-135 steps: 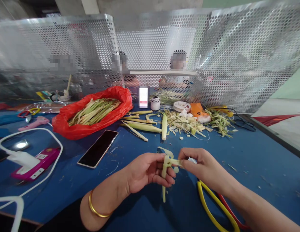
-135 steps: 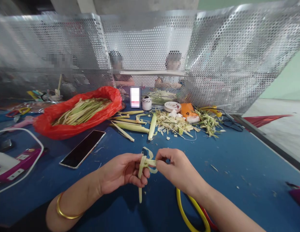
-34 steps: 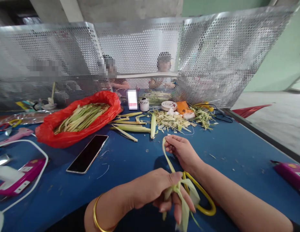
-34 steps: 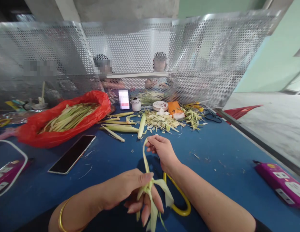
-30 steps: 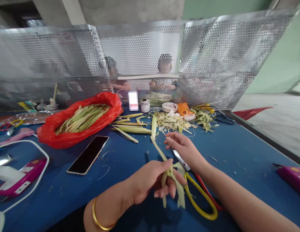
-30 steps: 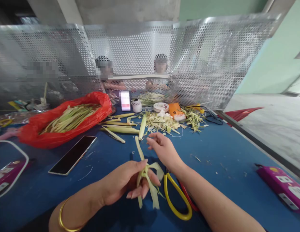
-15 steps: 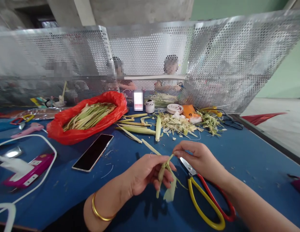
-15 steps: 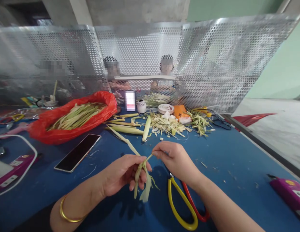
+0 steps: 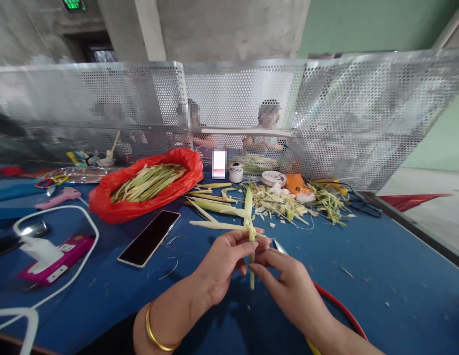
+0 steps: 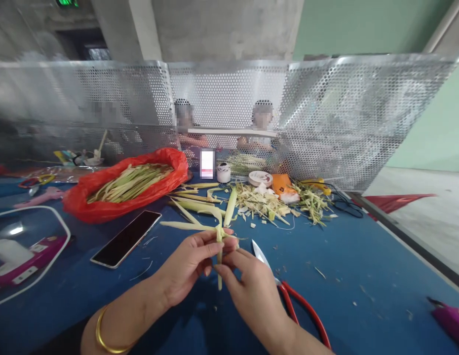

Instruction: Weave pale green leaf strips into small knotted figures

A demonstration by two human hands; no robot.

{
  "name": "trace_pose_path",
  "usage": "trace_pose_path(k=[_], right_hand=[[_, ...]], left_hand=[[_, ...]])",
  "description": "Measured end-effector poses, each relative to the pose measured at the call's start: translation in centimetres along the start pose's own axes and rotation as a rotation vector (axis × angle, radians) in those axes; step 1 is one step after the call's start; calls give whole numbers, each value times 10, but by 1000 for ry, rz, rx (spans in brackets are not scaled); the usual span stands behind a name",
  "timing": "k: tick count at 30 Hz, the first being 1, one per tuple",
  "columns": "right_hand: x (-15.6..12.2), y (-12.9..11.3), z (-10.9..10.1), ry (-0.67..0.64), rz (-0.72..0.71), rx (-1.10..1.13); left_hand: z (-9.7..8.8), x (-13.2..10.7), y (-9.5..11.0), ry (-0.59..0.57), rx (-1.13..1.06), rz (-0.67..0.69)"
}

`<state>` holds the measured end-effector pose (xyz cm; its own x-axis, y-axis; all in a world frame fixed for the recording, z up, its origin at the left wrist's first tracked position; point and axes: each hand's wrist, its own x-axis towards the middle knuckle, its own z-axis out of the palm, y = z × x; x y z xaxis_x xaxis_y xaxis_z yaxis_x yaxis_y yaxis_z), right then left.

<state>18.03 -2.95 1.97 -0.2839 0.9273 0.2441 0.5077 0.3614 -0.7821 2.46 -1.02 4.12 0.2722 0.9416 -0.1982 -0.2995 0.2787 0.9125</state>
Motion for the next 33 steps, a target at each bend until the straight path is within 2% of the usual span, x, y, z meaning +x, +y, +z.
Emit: trace_pose_path(k=[4,12,16,20,24,26,29,31,33], right_hand=[[1,4,8,20,83,102],[-1,-5,-3,-99,76,290],[-2,-3,-1,-126,87,258],[-7,-1,7,-149,31,78],[-10,1,7,-96,-83,-81],[-7,3,2,16,-94,-72],[2,7,-9,230,-20,-15],[9,10,-13,213,49,62],[13,11,-12,95,95,171]], left_hand=[[1,0,-1,27,12,17],[5,0,0,129,-12,35],[7,0,0,177,-37,48],[6,1,-2,215,-49,44],[3,4,-4,173,-73,15],[2,4,-2,160,-110,6],[1,3,0,132,-157,-24],[0,2,1,77,-172,-58],[0,2,0,26,-177,-95]])
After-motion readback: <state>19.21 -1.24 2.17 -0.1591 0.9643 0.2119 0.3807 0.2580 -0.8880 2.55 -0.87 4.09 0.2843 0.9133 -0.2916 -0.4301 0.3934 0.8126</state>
